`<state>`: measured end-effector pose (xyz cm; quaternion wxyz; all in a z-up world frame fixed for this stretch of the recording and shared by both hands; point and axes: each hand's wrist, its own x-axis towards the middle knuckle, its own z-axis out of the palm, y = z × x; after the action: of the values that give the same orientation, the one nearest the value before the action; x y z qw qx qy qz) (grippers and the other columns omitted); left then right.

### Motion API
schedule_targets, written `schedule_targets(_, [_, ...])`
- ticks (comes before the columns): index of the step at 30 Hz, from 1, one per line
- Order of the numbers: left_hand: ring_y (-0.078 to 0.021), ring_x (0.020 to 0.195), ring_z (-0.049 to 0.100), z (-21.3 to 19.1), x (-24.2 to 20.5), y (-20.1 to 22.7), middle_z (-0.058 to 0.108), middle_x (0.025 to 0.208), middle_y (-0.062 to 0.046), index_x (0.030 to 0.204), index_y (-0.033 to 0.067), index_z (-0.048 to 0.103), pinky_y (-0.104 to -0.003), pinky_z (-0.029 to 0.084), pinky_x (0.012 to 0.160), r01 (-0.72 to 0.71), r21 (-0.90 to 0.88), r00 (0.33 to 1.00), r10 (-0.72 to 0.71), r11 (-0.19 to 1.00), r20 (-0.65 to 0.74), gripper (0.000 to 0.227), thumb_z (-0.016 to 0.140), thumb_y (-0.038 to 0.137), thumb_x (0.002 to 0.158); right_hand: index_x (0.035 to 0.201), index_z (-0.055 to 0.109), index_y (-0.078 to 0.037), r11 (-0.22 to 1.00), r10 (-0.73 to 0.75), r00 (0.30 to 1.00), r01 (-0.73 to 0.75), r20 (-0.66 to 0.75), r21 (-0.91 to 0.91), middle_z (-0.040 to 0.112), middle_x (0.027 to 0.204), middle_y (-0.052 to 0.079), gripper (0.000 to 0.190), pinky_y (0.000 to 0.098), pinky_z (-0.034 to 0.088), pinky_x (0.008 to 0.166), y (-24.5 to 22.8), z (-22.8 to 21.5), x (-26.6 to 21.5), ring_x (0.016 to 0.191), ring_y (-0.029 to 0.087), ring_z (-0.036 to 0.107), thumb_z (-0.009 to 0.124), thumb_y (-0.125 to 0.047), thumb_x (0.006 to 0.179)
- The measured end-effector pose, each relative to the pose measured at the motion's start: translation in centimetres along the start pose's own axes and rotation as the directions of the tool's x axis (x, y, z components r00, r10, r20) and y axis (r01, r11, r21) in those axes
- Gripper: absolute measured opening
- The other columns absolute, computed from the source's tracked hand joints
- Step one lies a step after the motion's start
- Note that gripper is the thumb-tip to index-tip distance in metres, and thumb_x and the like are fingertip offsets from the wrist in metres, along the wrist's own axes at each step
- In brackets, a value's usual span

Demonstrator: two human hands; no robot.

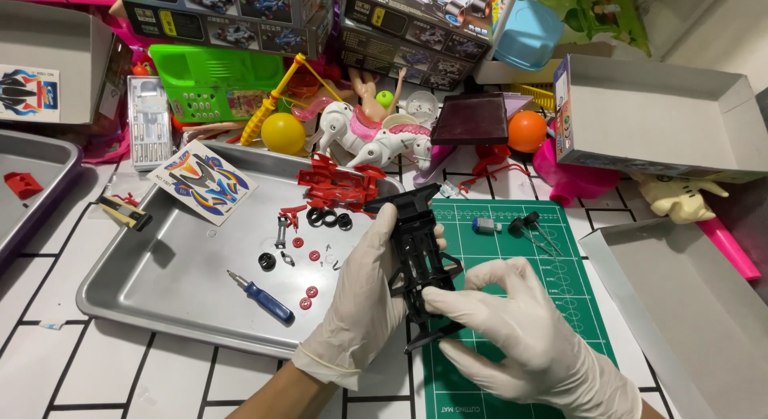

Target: The person assembles a black plastic model chassis on a green cutting mat. They insert small components, attach a blue and white motor, and secure parts using a screwdriver. The workspace is cluttered with various toys and model parts.

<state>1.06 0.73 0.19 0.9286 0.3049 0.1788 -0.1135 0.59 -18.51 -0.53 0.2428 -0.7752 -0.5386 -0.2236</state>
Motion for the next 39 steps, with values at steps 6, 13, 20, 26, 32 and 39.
schedule_targets(6, [-0.0291,0.084,0.07,0.0,-0.3,0.4,0.07,0.101,-0.016,0.123,-0.0032,0.069,-0.042,0.06,0.071,0.042,0.033,0.999,-0.042,0.999,-0.005,0.065,0.049,0.054,0.097,0.14,0.052,-0.011,0.991,0.134,0.984,-0.134,-0.121,0.006,0.08,0.117,0.0,0.057,0.0397,0.045,0.097,0.2,-1.3,-0.5,0.101,0.023,0.06,0.076,-0.015,0.088])
schedule_targets(13, [-0.0229,0.087,0.066,0.4,-0.5,0.3,0.07,0.103,-0.015,0.121,0.0,0.069,-0.037,0.055,0.075,0.025,0.064,0.999,-0.023,0.998,-0.028,0.061,0.048,0.052,0.098,0.14,0.054,-0.007,0.99,0.068,0.997,-0.072,-0.043,-0.121,0.071,0.129,0.002,0.064,0.0444,0.045,0.094,0.5,-0.3,-0.2,0.103,0.033,0.062,0.082,-0.022,0.084])
schedule_targets(20, [-0.0214,0.088,0.066,0.4,-0.6,0.3,0.071,0.104,-0.013,0.121,0.0016,0.069,-0.036,0.055,0.075,0.041,0.046,0.999,-0.039,0.998,-0.028,0.058,0.048,0.052,0.099,0.142,0.053,-0.007,0.99,0.064,0.998,-0.067,-0.025,-0.126,0.071,0.121,0.001,0.066,0.0449,0.044,0.092,0.4,-0.2,-0.1,0.101,0.032,0.063,0.082,-0.023,0.085])
schedule_targets(26, [-0.0244,0.086,0.067,0.2,-0.3,0.4,0.071,0.105,-0.015,0.126,0.0008,0.065,-0.041,0.058,0.075,0.0,0.012,1.0,0.0,1.0,-0.003,0.058,0.049,0.05,0.098,0.142,0.05,-0.004,0.993,0.076,0.992,-0.085,-0.105,-0.082,0.068,0.138,0.009,0.066,0.0443,0.048,0.099,0.6,-0.7,-0.3,0.111,0.031,0.061,0.081,-0.021,0.085])
schedule_targets(32, [-0.0291,0.089,0.065,1.8,-1.4,2.7,0.069,0.108,-0.024,0.144,-0.0007,0.058,-0.054,0.06,0.079,-0.107,-0.029,0.988,0.103,0.994,-0.113,0.063,0.046,0.041,0.098,0.148,0.04,0.006,0.881,0.398,0.803,-0.199,-0.445,0.429,0.058,0.143,0.028,0.067,0.043,0.057,0.122,0.5,-2.9,0.0,0.138,0.039,0.062,0.062,0.01,0.084])
schedule_targets(39, [-0.0246,0.092,0.068,-0.1,-0.7,6.5,0.073,0.11,-0.019,0.138,0.0085,0.068,-0.041,0.057,0.081,-0.239,-0.066,0.963,0.228,0.969,-0.146,0.054,0.047,0.042,0.102,0.149,0.04,-0.002,0.703,0.679,0.593,-0.356,-0.432,0.615,0.055,0.147,0.026,0.072,0.0391,0.062,0.097,1.4,-4.4,1.4,0.111,0.039,0.072,0.068,0.011,0.084])
